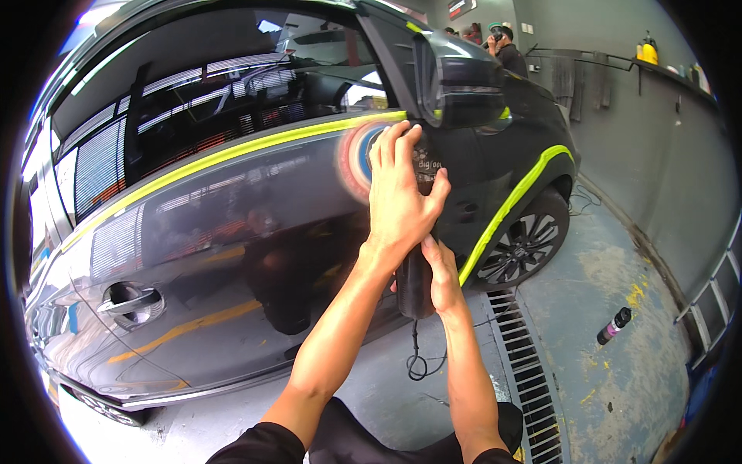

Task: The person uses a rotary polisher with a wool pad to buff the front fender and side door of a dark car. They move the tool in overlapping passes along the taped-off panels, briefly stop to apply more compound to the pad, and continue polishing the side door area.

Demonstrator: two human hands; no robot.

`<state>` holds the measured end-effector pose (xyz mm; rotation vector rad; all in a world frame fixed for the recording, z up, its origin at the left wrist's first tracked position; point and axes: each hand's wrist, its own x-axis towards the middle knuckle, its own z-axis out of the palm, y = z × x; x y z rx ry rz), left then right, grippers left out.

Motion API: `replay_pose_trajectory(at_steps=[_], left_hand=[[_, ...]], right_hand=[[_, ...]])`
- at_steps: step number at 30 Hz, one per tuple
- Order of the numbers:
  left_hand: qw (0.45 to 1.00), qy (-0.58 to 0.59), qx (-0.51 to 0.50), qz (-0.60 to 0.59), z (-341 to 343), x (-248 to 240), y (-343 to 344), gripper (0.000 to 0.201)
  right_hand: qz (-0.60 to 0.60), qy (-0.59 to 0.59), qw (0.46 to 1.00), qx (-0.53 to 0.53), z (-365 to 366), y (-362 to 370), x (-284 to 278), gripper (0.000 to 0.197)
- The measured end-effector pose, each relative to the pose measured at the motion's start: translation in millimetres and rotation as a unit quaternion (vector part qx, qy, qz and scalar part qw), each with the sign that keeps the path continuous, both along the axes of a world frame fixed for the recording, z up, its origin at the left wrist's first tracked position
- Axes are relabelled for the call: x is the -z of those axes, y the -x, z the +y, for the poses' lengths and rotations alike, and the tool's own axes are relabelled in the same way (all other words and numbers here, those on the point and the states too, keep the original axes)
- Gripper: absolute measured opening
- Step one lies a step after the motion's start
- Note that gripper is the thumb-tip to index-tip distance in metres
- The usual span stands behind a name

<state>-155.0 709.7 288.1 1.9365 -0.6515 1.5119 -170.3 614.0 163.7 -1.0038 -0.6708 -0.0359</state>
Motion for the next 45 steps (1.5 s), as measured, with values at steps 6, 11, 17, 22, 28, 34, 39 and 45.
replay_pose_trajectory(at_steps=[6, 11, 17, 22, 28, 34, 39, 45], left_hand=[[1.0, 0.007, -0.008, -0.004, 61.4, -4.8, 51.8, 0.068], [0.999, 0.019, -0.04, 0.0, 120.2, -15.4, 103.7, 0.066], [0.998, 0.039, -0.044, -0.014, 192.3, -25.6, 162.0, 0.067], [0.995, 0.06, -0.069, -0.031, 260.1, -31.2, 216.0, 0.07], [0.988, 0.093, -0.114, -0.053, 341.5, -36.5, 275.5, 0.066], [0.972, 0.214, -0.091, -0.03, 407.8, -47.9, 343.7, 0.064], [0.959, 0.24, -0.126, -0.078, 468.2, -57.2, 386.8, 0.061], [0.934, 0.286, -0.181, -0.111, 520.3, -65.5, 421.7, 0.066]], right_hand=[[-0.025, 0.029, 0.999, 0.0, 55.1, 49.8, -3.3, 0.058], [-0.028, 0.04, 0.999, -0.022, 110.5, 98.6, -23.1, 0.052], [-0.049, 0.059, 0.995, -0.07, 176.2, 146.9, -38.3, 0.051], [-0.092, 0.087, 0.989, -0.071, 239.0, 182.7, -46.7, 0.053], [-0.131, 0.109, 0.981, -0.096, 305.9, 233.9, -73.5, 0.045], [-0.157, 0.2, 0.957, -0.142, 366.9, 273.0, -102.4, 0.062], [-0.202, 0.264, 0.931, -0.152, 418.8, 300.5, -126.4, 0.065], [-0.255, 0.258, 0.916, -0.172, 473.1, 321.0, -145.2, 0.079]])
